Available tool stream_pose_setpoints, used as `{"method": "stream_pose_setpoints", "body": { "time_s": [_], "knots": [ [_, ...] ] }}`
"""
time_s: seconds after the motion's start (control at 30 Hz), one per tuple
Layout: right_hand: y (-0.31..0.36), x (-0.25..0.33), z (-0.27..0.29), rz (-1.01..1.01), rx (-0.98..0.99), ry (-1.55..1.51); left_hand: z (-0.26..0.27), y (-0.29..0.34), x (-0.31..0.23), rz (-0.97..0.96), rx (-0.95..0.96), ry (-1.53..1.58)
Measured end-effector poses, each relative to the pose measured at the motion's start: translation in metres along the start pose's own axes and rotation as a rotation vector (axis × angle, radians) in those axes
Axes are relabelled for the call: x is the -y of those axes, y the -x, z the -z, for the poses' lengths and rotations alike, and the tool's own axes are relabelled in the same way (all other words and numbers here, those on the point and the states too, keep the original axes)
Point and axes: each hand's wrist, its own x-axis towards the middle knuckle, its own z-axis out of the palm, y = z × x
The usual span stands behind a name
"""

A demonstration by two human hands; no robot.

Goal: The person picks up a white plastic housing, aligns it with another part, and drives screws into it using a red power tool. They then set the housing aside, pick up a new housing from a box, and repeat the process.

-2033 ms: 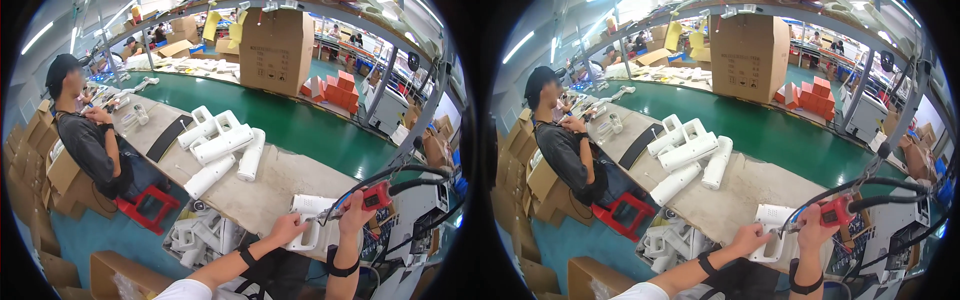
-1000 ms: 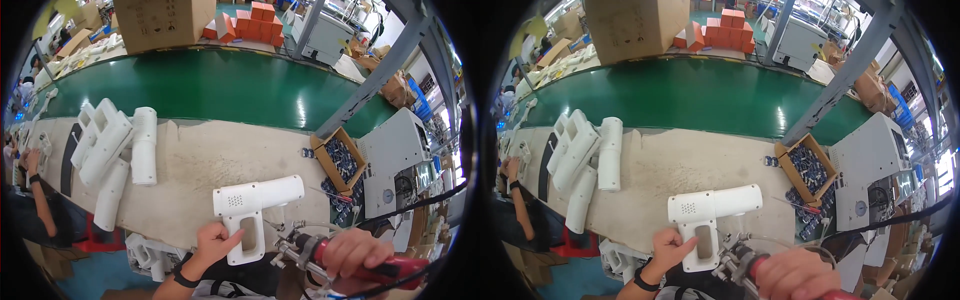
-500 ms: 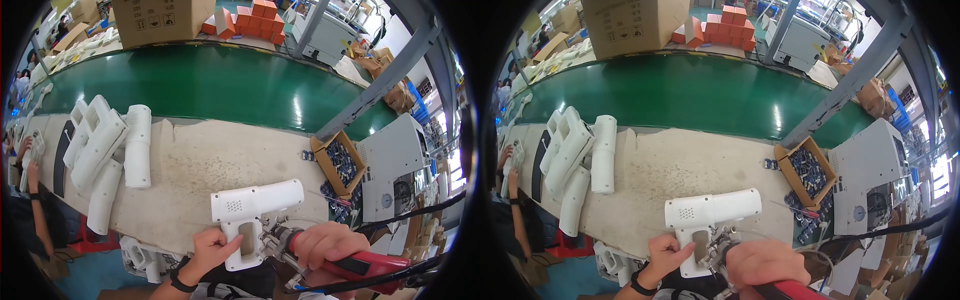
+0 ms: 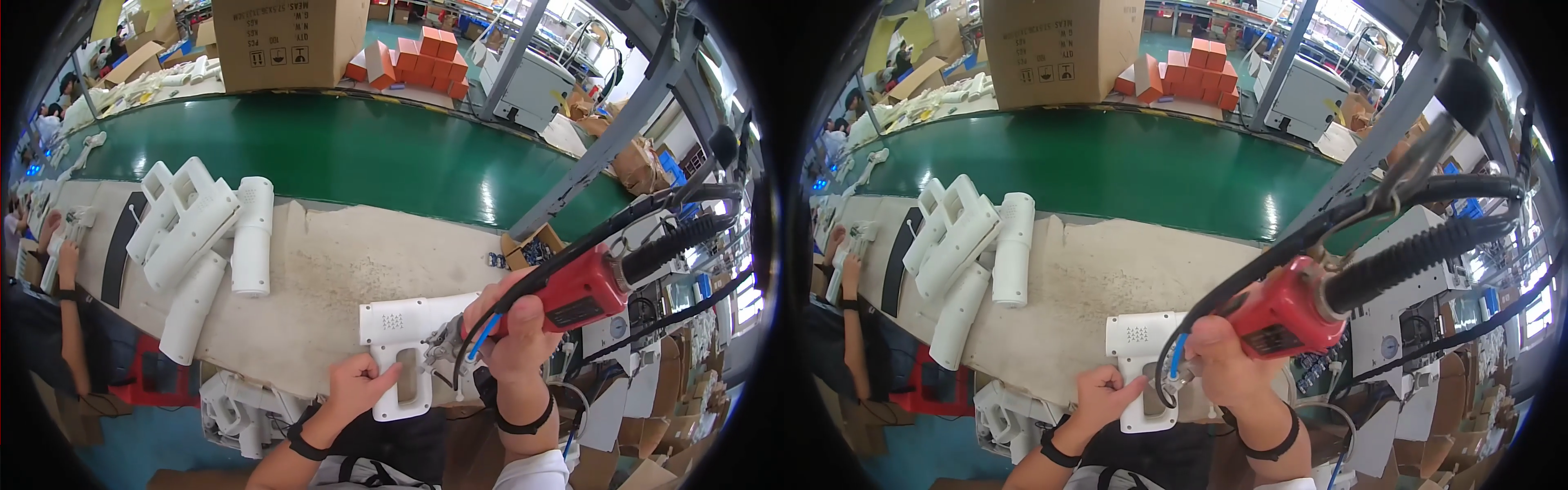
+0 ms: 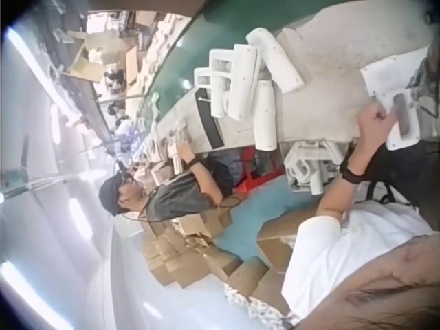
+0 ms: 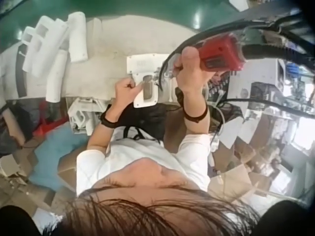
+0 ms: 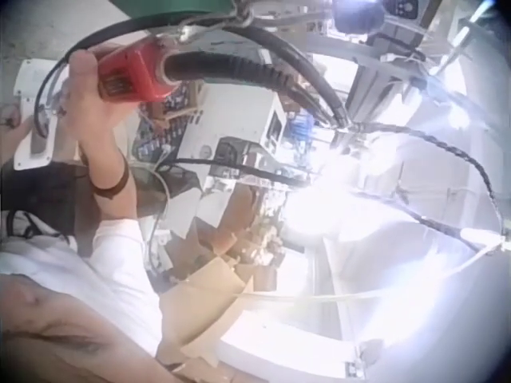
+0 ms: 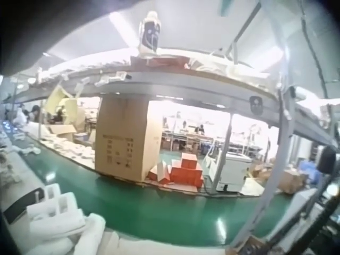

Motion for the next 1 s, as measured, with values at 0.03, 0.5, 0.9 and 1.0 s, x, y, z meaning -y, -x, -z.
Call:
{"method": "stream_pose_setpoints", "body": {
  "time_s": [0.03,0.5,0.9,1.0],
  "knots": [
    [0.002,0.000,0.005,0.018,-0.022,0.039,0.001,0.000,0.000,-0.001,-0.002,-0.002],
    [0.013,0.026,0.020,0.198,0.126,-0.126,0.005,-0.001,0.003,0.011,0.014,-0.002],
    [0.016,0.012,0.020,0.288,0.219,-0.216,0.006,-0.004,0.001,-0.065,0.014,0.028],
    [0.009,0.011,0.017,0.357,0.272,-0.302,0.003,-0.003,0.005,-0.068,0.012,0.040]
  ]
}}
